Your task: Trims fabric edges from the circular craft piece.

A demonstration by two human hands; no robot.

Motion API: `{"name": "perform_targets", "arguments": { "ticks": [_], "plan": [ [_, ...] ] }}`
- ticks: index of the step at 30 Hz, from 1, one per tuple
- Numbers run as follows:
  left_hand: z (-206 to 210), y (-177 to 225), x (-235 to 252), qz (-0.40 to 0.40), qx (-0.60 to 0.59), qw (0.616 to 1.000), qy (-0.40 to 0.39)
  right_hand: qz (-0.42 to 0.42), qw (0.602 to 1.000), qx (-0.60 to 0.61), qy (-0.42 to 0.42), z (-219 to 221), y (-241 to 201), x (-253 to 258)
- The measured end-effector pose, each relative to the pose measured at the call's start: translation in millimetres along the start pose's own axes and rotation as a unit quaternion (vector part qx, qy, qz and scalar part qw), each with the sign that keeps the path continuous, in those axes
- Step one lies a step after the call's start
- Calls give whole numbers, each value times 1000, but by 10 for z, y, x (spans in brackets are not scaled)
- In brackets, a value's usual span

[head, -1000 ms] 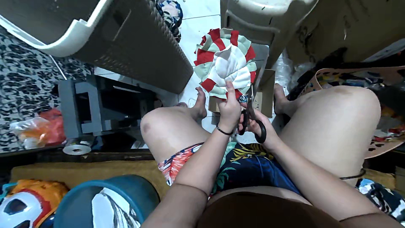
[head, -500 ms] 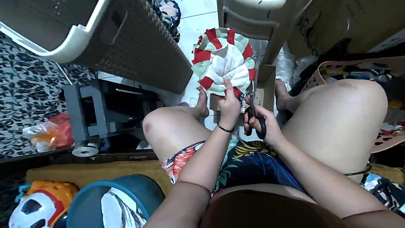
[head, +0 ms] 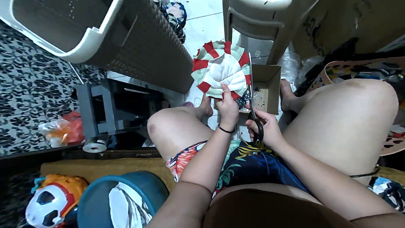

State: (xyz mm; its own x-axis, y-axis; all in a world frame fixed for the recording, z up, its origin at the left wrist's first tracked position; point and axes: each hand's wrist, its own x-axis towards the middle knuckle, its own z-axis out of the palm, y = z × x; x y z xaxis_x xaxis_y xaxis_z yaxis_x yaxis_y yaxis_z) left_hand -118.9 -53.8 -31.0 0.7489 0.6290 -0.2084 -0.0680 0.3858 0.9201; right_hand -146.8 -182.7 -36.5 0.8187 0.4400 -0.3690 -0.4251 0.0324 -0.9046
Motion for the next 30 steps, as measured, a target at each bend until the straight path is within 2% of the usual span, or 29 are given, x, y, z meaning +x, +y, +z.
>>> {"name": "perform_targets", "arguments": {
  "ticks": [4,8,11,14,25,30],
  "plan": [
    [-10,42,0,-16,5,1000,21,-10,1000,-4,2,20,49,-13],
    [14,23,89,-7,-51,997,57,4,1000,-4,0,48,55,-9],
    [-31,70,11,-41,-15,999,30,14,999,9,-39,31,75,34],
    [-39,67,-19,-40,-11,999,21,13,997,2,-73,-20,104,85],
    [-121,37,-99,-50,26,998,-27,6,1000,4,-21,-52,24,116],
    [-124,56,-105,-57,33,997,-26,-1,1000,17,-6,-28,40,97]
  ]
}}
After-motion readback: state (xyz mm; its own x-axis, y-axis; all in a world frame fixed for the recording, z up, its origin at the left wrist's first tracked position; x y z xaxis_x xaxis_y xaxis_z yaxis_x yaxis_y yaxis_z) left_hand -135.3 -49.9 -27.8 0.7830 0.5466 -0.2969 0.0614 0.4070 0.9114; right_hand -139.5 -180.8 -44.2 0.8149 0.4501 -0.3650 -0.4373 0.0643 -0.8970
